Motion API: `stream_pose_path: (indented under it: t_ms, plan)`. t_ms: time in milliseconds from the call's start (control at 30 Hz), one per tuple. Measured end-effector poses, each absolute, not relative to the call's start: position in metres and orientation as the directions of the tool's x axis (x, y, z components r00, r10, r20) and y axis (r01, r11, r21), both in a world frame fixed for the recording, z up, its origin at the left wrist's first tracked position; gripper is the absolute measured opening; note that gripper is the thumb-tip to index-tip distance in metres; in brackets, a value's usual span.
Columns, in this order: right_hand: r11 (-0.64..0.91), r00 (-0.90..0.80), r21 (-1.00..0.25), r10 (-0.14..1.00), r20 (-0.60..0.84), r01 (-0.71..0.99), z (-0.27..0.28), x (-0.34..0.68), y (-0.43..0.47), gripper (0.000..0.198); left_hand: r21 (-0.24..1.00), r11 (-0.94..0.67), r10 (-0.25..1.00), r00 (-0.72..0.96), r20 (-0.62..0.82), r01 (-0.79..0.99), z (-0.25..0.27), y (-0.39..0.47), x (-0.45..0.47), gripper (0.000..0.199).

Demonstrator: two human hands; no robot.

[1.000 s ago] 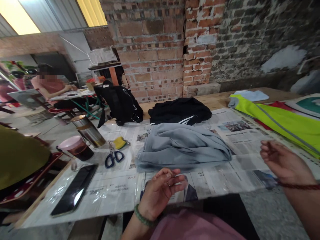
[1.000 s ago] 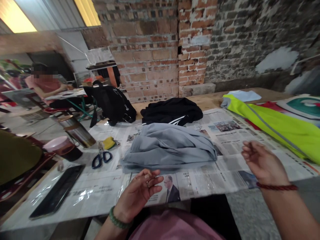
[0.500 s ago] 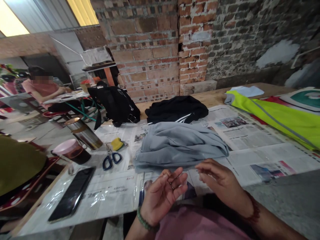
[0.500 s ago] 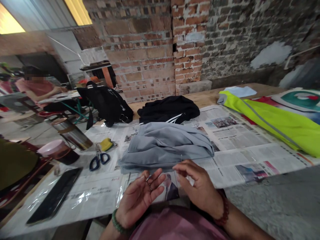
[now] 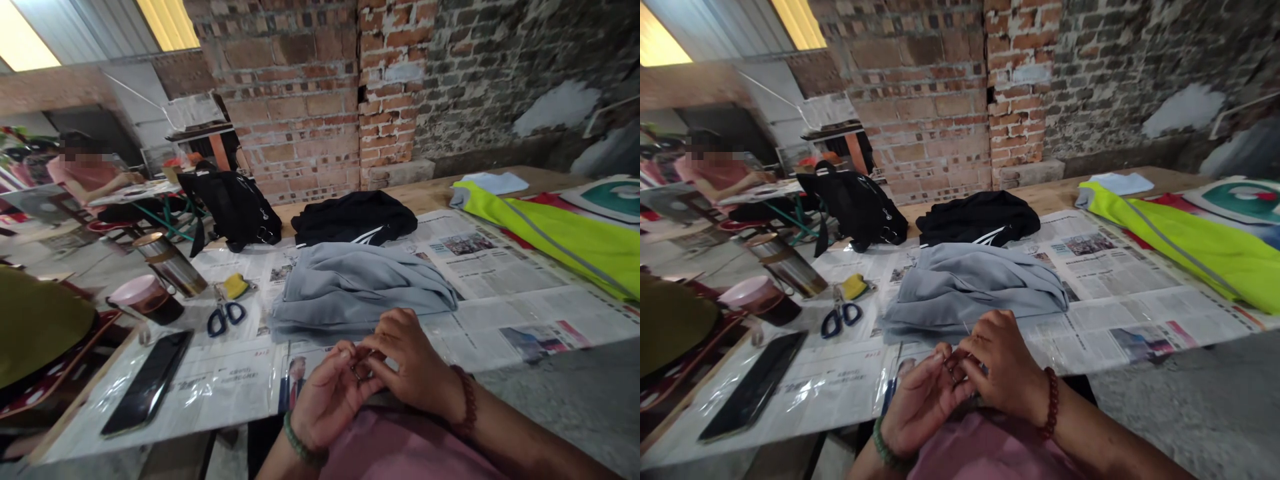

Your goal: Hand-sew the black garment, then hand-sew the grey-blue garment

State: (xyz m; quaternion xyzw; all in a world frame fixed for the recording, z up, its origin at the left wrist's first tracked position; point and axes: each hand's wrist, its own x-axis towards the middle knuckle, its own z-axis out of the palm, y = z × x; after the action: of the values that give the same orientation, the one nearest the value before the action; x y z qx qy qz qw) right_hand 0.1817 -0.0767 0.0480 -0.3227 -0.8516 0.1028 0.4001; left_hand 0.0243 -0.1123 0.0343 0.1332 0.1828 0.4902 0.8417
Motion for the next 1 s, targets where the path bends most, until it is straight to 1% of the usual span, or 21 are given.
stream_pose_path:
  t_ms: [67,133,233,367,433,500,600,733,800,900,967,1000]
  plan:
    - [0.766,-0.47,-0.45,0.64,0.608,0.46,0.046,0.181,-0.075,0.01,0.413,0.481,0.876,0.44,-0.197,-0.773,0.033,-0.112,0.026,0.011]
    - [0.751,-0.452,-0.495,0.66,0.601,0.438,0.043,0.182,-0.074,0.012,0.419,0.48,0.877,0.428,-0.217,-0.771,0.033,-0.112,0.028,0.01]
    - [0.668,-0.401,-0.634,0.742,0.536,0.389,0.039,0.184,-0.071,0.01,0.414,0.488,0.873,0.428,-0.235,-0.769,0.032,-0.112,0.029,0.009]
    - [0.45,-0.363,-0.857,0.865,0.347,0.251,0.036,0.19,-0.065,0.009,0.399,0.51,0.86,0.446,-0.248,-0.762,0.03,-0.111,0.027,0.009]
    - [0.315,-0.354,-0.935,0.903,0.243,0.162,0.035,0.194,-0.063,0.012,0.394,0.513,0.858,0.448,-0.25,-0.763,0.03,-0.111,0.025,0.009]
    - [0.184,-0.336,-0.981,0.929,0.155,0.057,0.035,0.195,-0.062,0.014,0.393,0.513,0.858,0.447,-0.253,-0.763,0.03,-0.111,0.023,0.009]
    - [0.024,-0.293,-0.992,0.954,0.058,-0.12,0.034,0.196,-0.061,0.016,0.404,0.518,0.855,0.445,-0.268,-0.754,0.031,-0.111,0.021,0.007]
    - [-0.128,-0.227,-0.942,0.972,-0.057,-0.312,0.031,0.198,-0.056,0.018,0.467,0.521,0.852,0.409,-0.326,-0.714,0.034,-0.111,0.019,0.004]
    - [-0.153,-0.191,-0.918,0.978,-0.087,-0.365,0.03,0.202,-0.052,0.018,0.52,0.51,0.857,0.355,-0.373,-0.686,0.036,-0.111,0.017,0.002]
    - [-0.144,-0.142,-0.908,0.985,-0.095,-0.393,0.029,0.21,-0.045,0.018,0.613,0.47,0.874,0.234,-0.427,-0.635,0.038,-0.111,0.014,0.006]
    - [-0.129,-0.122,-0.911,0.989,-0.088,-0.392,0.028,0.216,-0.042,0.019,0.712,0.426,0.888,0.109,-0.446,-0.558,0.036,-0.111,0.011,0.008]
    - [-0.113,-0.111,-0.917,0.991,-0.076,-0.384,0.027,0.218,-0.041,0.019,0.777,0.397,0.899,0.035,-0.437,-0.488,0.034,-0.112,0.009,0.008]
